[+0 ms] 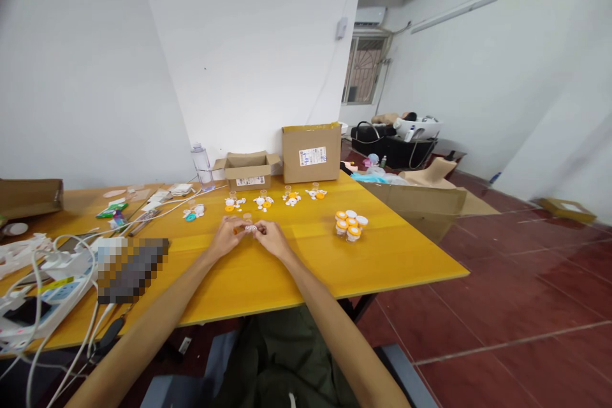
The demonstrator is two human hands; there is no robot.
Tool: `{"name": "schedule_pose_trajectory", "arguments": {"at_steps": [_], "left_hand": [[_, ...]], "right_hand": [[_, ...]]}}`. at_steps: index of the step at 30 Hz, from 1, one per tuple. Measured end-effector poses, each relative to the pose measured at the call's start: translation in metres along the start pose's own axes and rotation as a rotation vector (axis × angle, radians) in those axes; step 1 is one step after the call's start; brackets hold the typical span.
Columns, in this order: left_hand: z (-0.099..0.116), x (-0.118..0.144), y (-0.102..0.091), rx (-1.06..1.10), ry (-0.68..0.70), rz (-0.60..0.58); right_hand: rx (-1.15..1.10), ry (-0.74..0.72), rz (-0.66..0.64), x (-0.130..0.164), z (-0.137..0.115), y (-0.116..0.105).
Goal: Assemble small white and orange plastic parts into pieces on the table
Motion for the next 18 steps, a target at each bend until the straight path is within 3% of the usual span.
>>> {"name": "schedule_pose_trajectory", "arguments": {"at_steps": [5,18], "left_hand": [[0.005,0.002,0.0,-0.044,0.042,-0.004],[0.007,0.003,0.001,-0.034,0.048,-0.034]], "right_hand": [[0.178,0.004,0.043,0.002,-0.004,-0.005],[0.477,-0.001,-0.01,0.007,-0.02,-0.006]]}}
Point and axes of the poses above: each hand's wrist, its own x-axis away from the middle knuckle, its own y-axis out of the palm, z = x × y, the point moved 9 cm from there along -x, towards the middle knuckle, and after that the axes turned 3 degrees about -y, right-handed, at the moved point
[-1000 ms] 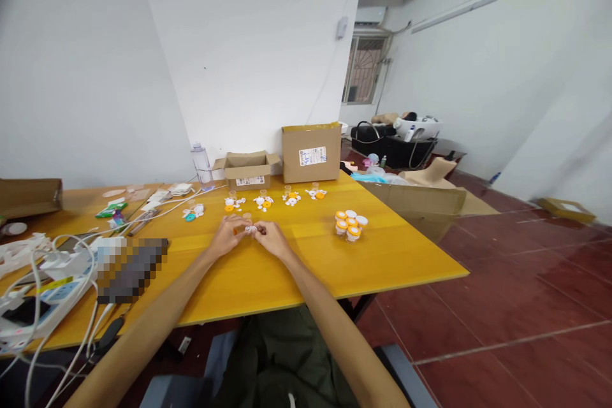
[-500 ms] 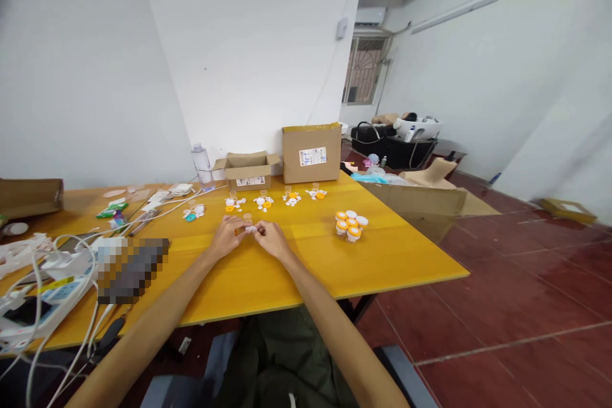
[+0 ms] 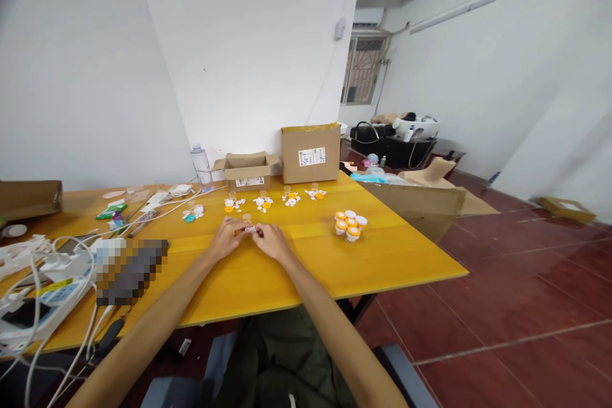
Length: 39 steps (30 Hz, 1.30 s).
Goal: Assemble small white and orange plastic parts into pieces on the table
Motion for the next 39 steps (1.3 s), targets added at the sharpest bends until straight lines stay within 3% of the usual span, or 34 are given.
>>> {"name": "schedule_pose_trajectory", "arguments": {"at_steps": [39], "left_hand": [[0.011,0.001,-0.007,0.022,-0.054,0.059]], "right_hand": [[0.154,-0.059,-0.069,0.006,-0.012,0.002]]}}
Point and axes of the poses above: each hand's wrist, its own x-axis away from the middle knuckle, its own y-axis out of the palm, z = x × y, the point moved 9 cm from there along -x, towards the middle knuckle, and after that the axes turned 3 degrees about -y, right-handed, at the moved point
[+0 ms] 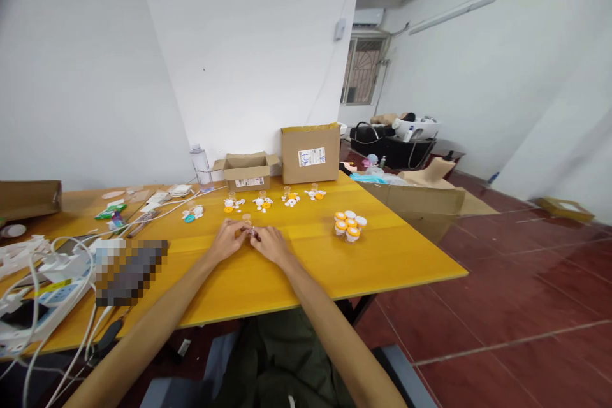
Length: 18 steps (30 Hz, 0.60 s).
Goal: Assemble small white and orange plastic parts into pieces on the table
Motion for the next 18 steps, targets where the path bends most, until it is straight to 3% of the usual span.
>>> {"name": "schedule_pose_trajectory", "arguments": {"at_steps": [11,18], "left_hand": [[-0.001,0.0,-0.002,-0.024,-0.074,0.023],[-0.006,-0.001,0.001,-0.001,-0.121,0.019]], "right_hand": [[0.226,0.067,-0.148,0.005,-0.013,-0.005],[0.268,0.063,-0.17,0.006,-0.016,-0.005]]}}
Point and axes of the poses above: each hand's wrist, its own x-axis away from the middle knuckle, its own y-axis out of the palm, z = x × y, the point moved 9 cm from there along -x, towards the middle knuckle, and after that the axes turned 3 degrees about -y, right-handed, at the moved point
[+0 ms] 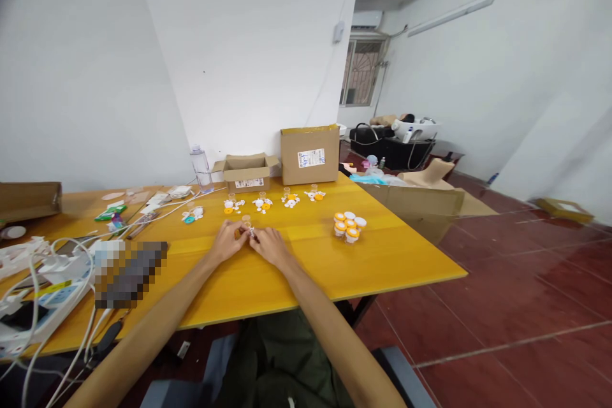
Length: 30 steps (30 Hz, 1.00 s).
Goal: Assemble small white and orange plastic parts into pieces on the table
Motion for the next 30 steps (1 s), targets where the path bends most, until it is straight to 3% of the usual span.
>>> {"name": "schedule_pose_trajectory", "arguments": {"at_steps": [10,21,30], "left_hand": [[-0.015,-0.002,0.004,0.061,-0.058,-0.006],[-0.003,-0.002,0.001,0.046,0.055,0.006],[-0.009,-0.002,0.003,-0.102,0.099,-0.003]], "right_hand": [[0.041,0.024,0.021,0.002,-0.003,0.0],[-0.007,0.125,0.074,0.0,0.007,-0.004],[-0.002,0.24,0.133,0.0,0.02,-0.005]]}}
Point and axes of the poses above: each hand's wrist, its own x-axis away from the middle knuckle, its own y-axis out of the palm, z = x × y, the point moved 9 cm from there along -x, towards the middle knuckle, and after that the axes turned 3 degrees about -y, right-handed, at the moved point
